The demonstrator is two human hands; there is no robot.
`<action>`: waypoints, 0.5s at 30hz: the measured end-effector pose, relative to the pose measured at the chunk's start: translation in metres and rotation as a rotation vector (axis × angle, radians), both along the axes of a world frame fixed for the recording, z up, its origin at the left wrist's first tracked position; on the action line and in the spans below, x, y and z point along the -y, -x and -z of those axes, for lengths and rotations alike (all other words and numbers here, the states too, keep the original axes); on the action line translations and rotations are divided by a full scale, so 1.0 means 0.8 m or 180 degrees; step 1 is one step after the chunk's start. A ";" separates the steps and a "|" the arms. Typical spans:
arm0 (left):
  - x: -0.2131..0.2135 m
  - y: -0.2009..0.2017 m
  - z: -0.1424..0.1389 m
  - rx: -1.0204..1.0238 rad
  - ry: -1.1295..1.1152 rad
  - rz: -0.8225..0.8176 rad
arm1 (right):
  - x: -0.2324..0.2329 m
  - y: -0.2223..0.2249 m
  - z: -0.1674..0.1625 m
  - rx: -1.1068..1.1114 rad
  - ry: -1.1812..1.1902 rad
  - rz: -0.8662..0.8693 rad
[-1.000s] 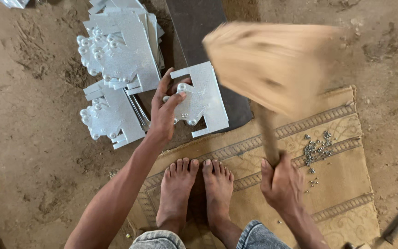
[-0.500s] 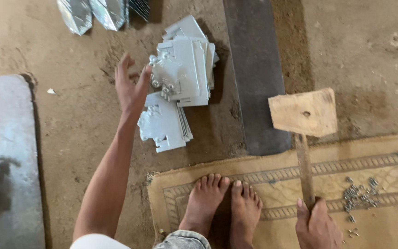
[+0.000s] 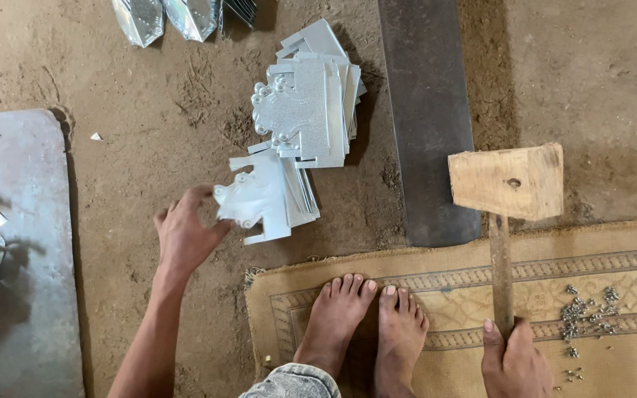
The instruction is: The person picks up galvanized sheet-metal bracket pieces one at a time, holds each against a heavy steel bar on the ground, and strikes the overhanging edge with a wooden mallet to bend it, then sets the bent piece on a finished pile. Later the person gathers and stacks the completed bent pieces.
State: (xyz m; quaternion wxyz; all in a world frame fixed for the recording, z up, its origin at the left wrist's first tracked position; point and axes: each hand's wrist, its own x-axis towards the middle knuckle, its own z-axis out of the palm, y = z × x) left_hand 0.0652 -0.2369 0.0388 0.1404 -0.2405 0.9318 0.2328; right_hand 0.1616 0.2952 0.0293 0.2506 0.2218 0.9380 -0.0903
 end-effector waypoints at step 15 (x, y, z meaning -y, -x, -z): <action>-0.231 0.037 0.048 0.0007 -0.4800 -0.1348 | 0.032 -0.005 -0.037 -0.0360 0.0371 0.0202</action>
